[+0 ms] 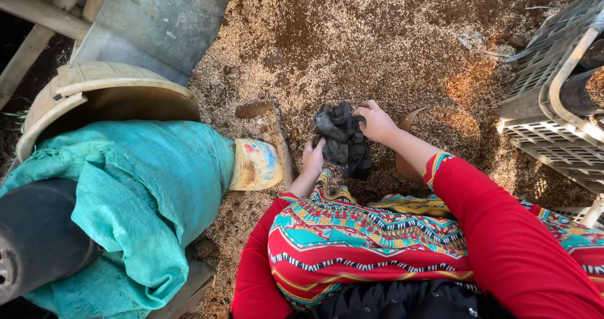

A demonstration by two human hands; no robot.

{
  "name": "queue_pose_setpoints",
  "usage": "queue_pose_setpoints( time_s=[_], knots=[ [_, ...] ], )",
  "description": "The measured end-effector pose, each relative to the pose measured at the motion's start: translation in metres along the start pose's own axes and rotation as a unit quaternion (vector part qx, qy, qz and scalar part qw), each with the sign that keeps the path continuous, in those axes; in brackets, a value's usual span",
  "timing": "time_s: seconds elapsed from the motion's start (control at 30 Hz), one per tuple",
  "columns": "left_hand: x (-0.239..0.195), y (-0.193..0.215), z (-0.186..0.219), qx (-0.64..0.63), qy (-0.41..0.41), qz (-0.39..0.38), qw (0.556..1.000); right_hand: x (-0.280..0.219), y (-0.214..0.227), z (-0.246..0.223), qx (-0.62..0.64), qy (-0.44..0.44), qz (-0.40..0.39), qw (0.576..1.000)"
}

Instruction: The person fills small black nursery bags with a soil and sawdust mixture using their hands and a hoe. They pack the material into the bags and place them into a white crate.

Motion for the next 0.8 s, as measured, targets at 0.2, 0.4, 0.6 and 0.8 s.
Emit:
queue_pose_setpoints(
  time_s=[0.2, 0.4, 0.6, 0.8],
  knots=[
    [0.002, 0.052, 0.009, 0.295, -0.014, 0.142, 0.945, -0.025, 0.039, -0.039, -0.034, 0.059, 0.039, 0.997],
    [-0.005, 0.108, 0.013, 0.474, 0.027, 0.189, 0.859, -0.051, 0.057, -0.056, -0.010, 0.172, 0.041, 0.984],
    [-0.002, 0.107, 0.007, 0.571, 0.167, 0.111, 0.796, -0.074, 0.053, -0.064, -0.027, 0.194, -0.038, 0.980],
    [0.017, 0.109, 0.005, 0.191, 0.308, 0.026, 0.932, -0.085, 0.069, -0.094, -0.085, 0.196, -0.106, 0.971]
  ],
)
Point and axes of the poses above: each hand's wrist, its own x-axis towards the middle knuckle, its own y-axis out of the back of the hand, z = x × y, the point moved 9 cm from there along x, towards the middle knuckle, and after that the axes turned 2 degrees about x, right-handed, at the moved point
